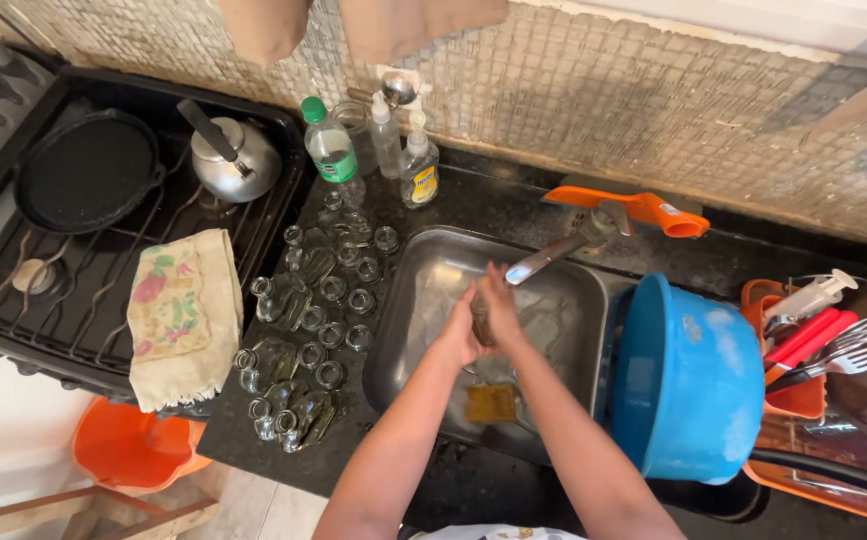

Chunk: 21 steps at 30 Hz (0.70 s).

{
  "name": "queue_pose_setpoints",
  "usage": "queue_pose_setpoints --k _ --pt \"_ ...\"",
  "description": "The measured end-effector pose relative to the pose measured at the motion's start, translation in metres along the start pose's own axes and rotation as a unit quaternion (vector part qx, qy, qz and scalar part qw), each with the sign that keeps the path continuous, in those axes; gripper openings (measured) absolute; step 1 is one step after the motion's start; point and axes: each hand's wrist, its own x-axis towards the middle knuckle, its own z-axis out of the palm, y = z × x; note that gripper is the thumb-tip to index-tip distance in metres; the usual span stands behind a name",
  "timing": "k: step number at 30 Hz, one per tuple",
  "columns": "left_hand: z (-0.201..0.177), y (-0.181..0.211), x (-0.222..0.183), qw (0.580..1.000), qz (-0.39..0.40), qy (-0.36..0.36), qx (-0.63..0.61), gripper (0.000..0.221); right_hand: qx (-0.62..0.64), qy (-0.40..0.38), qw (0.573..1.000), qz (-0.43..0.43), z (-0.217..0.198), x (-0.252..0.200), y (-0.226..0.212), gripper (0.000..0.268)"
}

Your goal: Washing small glass jars in a sink using a sponge and water

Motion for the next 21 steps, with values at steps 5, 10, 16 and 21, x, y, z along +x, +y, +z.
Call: queue_pose_setpoints --k 5,10,16,21 --pt "-0.004 0.001 -0.014 0.995 0.043 -0.079 -0.032 0.085 -0.163 -0.051 0.977 -0.126 0.007 -0.048 0.0 0.058" --pt "-0.041 -0.023 -0.01 0.993 0.077 -0.081 0.029 0.08 -0.15 -0.047 0.987 -0.016 -0.003 -0.02 0.012 0.073" --pt "-0.057 -0.035 -0.034 0.923 0.254 -0.125 0.259 0.098 0.062 -0.065 0.991 0.104 -0.022 -0.037 -0.038 0.034" --pt "-0.056 -0.033 0.003 0.876 0.34 -0.078 0.333 0.078 -0.052 -0.074 0.987 -0.13 -0.037 -0.042 -0.059 0.013"
